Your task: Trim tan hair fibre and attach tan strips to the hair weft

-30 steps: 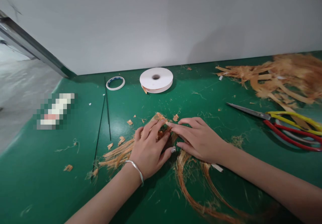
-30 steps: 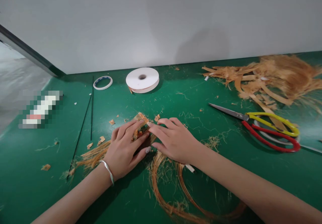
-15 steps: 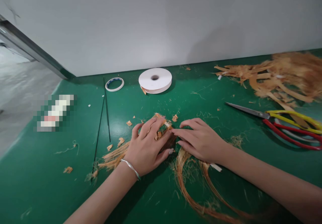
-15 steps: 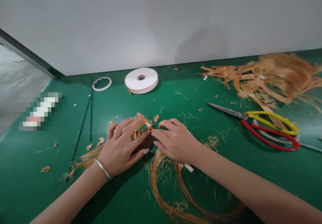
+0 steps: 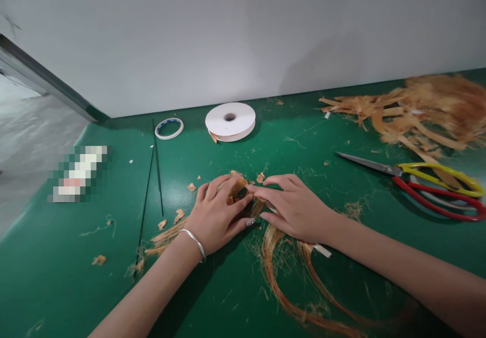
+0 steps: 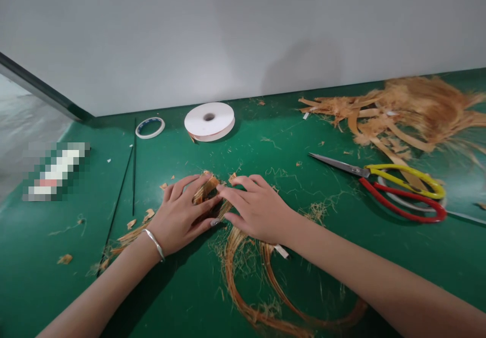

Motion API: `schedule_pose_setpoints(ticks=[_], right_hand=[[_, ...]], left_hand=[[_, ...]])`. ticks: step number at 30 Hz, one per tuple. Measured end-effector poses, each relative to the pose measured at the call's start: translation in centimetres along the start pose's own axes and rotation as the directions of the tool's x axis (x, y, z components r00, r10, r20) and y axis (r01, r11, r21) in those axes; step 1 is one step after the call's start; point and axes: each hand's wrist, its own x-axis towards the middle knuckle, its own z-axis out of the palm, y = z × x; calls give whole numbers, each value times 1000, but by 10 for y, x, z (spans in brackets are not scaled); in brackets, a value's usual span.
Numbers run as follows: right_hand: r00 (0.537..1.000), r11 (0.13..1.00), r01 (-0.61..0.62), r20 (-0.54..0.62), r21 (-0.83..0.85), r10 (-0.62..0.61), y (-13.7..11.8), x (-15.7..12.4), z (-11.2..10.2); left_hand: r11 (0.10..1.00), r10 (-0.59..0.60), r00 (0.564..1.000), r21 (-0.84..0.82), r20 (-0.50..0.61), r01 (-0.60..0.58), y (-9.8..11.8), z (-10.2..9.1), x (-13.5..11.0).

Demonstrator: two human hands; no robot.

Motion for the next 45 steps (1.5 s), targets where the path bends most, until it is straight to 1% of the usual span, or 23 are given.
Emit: schedule_pose_setpoints(ticks=[3,6,9,10,12,14,16,18,20,22,24,27,30,32,34,36,37,38,39,41,43,44,45], right_hand=[[999,1000,7,46,-26,-6,0,0,4],[999,1000,-7,34,-30,8,1,-2,6],[999,1000,-4,37,6,3,1,-2,5],[998,999,-27,50,37,25,1,-1,3],[991,984,-128,65,122,121,2,0,-1],[975,958,-222,45,182,217,3,1,-5],[970,954,-239,14,179,241,3,1,-7],[983,977,-181,7,115,182,3,0,-4],[996,996,-85,25,42,84,1,-2,0],[999,1000,-4,44,-10,5,0,-4,4],[998,1000,-6,63,-18,7,0,-4,5],[991,994,-100,92,48,96,2,-4,2],[988,986,-136,80,96,129,4,-3,-2],[993,990,-106,65,89,100,3,-3,-2],[998,996,-35,63,84,30,1,-3,-2],[996,995,63,61,80,-68,-3,-4,-2],[993,992,95,57,82,-100,-5,-4,-2],[994,992,96,50,88,-100,-6,-4,-4],[997,993,54,42,100,-59,-6,-3,-6],[991,982,-130,37,140,126,-6,0,-12],[951,938,-309,74,160,301,-5,4,-16],[933,922,-358,103,147,346,-5,7,-17],[921,917,-381,131,120,366,-5,10,-18]], left_hand=[[1000,-4,1000,-28,-3,4,-1,0,0],[999,-7,1000,-45,5,7,0,0,1],[999,-15,1000,-37,21,15,0,-1,1],[1000,-18,1000,-24,24,18,1,-2,1],[1000,-20,999,1,27,20,1,-2,1],[1000,-18,999,7,27,18,1,-1,0],[1000,-17,1000,-3,21,17,2,0,-1],[1000,-16,1000,-12,15,16,2,1,-1],[1000,-17,1000,-22,14,17,2,1,0],[998,-30,1000,-49,-2,30,2,-1,0],[992,-83,995,-104,-49,78,-1,-5,0],[967,-198,975,-182,-100,178,-7,-13,-1],[954,-252,966,-179,-50,240,-10,-16,-1],[952,-262,965,-161,6,260,-9,-13,0],[950,-274,961,-142,40,277,-6,-10,2],[949,-283,958,-132,44,287,-2,-8,3],[947,-286,957,-139,35,289,-2,-9,3],[943,-290,957,-161,21,290,-3,-10,2],[936,-297,955,-199,6,292,-4,-13,2],[903,-328,945,-297,-11,310,-11,-19,4],[866,-360,933,-368,16,340,-21,-24,12],[857,-363,931,-376,46,352,-26,-25,18],[866,-342,936,-361,82,347,-31,-24,26]])
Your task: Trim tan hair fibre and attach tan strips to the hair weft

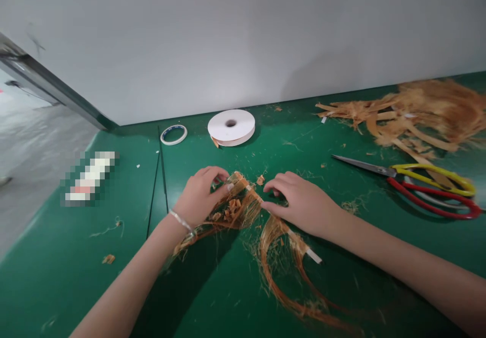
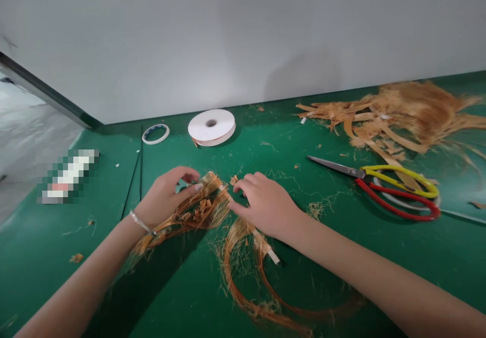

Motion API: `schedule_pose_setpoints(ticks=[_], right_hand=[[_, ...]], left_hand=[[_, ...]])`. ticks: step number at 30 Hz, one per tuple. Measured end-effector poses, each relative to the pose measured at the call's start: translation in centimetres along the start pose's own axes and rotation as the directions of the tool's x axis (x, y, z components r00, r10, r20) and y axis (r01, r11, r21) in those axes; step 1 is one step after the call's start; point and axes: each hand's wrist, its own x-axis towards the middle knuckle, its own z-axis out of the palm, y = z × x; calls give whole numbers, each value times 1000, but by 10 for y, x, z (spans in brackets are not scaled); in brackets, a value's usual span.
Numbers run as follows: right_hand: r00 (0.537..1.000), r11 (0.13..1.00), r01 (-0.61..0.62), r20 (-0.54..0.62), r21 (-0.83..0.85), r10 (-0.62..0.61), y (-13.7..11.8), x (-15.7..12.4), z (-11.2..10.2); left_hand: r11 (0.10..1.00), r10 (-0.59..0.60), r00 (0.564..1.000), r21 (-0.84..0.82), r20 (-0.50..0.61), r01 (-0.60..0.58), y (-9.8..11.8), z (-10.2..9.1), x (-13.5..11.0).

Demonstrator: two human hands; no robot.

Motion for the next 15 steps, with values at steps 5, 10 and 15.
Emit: schedule_pose_setpoints(ticks=[5,10,15], right_hand=[[984,995,-49,165,-85,62,-12,8,0],[982,998,-57,184,35,50,-9,4,-4],[986,932,-84,163,352,27,-4,7,-13]], left_hand=[[990,15,965,132,263,-52,-4,10,46],[996,90,959,-6,269,-91,5,4,47],[958,166,979,-256,120,-131,23,-16,29]])
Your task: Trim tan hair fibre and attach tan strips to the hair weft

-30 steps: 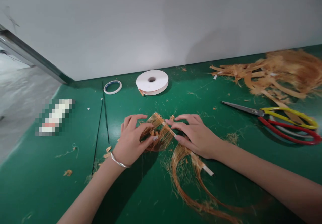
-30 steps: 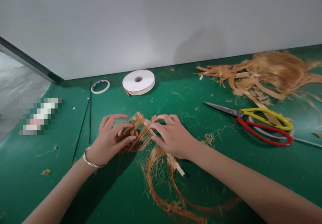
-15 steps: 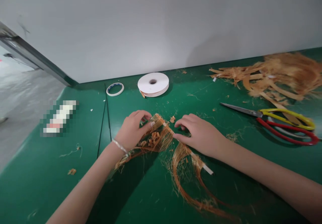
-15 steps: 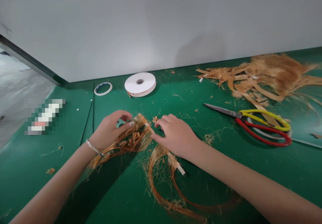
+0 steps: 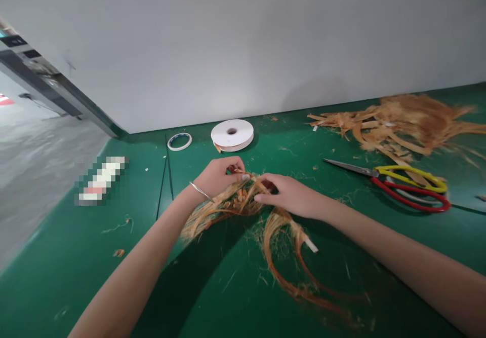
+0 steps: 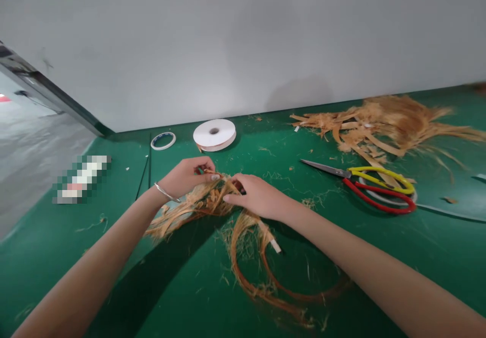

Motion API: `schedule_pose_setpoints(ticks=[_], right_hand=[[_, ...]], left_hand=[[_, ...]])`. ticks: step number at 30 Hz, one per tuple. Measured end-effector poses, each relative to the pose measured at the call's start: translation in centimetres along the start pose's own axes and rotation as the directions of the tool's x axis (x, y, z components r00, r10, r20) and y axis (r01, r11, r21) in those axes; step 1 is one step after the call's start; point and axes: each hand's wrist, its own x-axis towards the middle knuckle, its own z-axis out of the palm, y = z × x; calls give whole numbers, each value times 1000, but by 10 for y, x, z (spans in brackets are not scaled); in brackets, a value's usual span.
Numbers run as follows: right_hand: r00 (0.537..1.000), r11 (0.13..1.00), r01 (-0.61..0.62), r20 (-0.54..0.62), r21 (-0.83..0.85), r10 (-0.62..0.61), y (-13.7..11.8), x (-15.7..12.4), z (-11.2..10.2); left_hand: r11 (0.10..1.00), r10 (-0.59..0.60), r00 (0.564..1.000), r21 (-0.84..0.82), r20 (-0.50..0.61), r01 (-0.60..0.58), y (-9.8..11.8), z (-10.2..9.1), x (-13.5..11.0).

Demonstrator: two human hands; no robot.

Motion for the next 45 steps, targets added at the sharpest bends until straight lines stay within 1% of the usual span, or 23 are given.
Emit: schedule_pose_setpoints(ticks=[2,3,4,5,6,7,8,10,12,14,15,16,17,18,20,22,24,26,30,33,37,42,45], right_hand=[[1000,996,14,-24,85,-12,-6,2,-9],[997,996,33,-79,84,-27,-11,2,-15],[986,997,64,-156,45,-56,-16,2,-22],[966,994,101,-237,-36,-107,-22,0,-30],[938,979,138,-298,-147,-177,-28,-2,-37],[911,949,167,-327,-266,-252,-34,-5,-45],[892,913,182,-331,-364,-309,-41,-8,-51],[880,877,174,-328,-448,-342,-53,-17,-63],[873,889,163,-356,-429,-332,-65,-26,-71],[846,895,190,-394,-404,-358,-76,-34,-79],[843,893,217,-386,-395,-376,-80,-36,-82],[848,893,242,-365,-379,-385,-84,-38,-86],[859,896,256,-339,-364,-383,-86,-38,-90],[877,898,258,-305,-357,-373,-89,-38,-93],[907,898,235,-249,-372,-340,-91,-35,-100],[915,896,208,-246,-392,-320,-92,-31,-104],[913,902,216,-251,-374,-322,-93,-30,-105],[911,909,236,-247,-345,-331,-92,-30,-104],[914,901,226,-237,-371,-328,-88,-32,-103],[906,894,200,-272,-402,-325,-83,-35,-108],[895,897,155,-326,-415,-306,-79,-40,-111],[859,905,117,-416,-410,-299,-75,-40,-105],[869,912,119,-404,-392,-287,-73,-37,-100]], left_hand=[[998,49,995,-32,-84,-52,9,-3,-3],[995,77,987,-48,-140,-84,14,-5,-5],[991,106,974,-64,-199,-121,18,-6,-6],[984,134,956,-81,-263,-160,24,-7,-8],[975,157,933,-101,-324,-199,29,-8,-10],[964,173,909,-122,-380,-235,36,-9,-13],[954,183,886,-141,-425,-265,43,-10,-17],[936,199,854,-164,-481,-311,58,-11,-26],[919,238,821,-154,-519,-363,71,-12,-34],[898,295,778,-117,-554,-424,81,-12,-40],[888,324,760,-96,-563,-450,84,-13,-41],[881,347,752,-80,-560,-466,87,-15,-40],[879,360,759,-76,-543,-471,89,-17,-39],[880,360,775,-88,-519,-468,91,-19,-37],[873,323,812,-178,-486,-453,94,-23,-32],[831,254,847,-342,-466,-438,96,-22,-27],[771,187,888,-497,-421,-398,98,-17,-23],[733,132,919,-587,-371,-342,98,-8,-19],[712,66,923,-630,-379,-310,94,11,-10],[694,71,932,-653,-355,-302,87,19,-9],[689,75,925,-651,-373,-318,80,25,-16],[716,63,929,-632,-365,-297,74,30,-23],[712,76,917,-623,-391,-325,73,32,-24]])
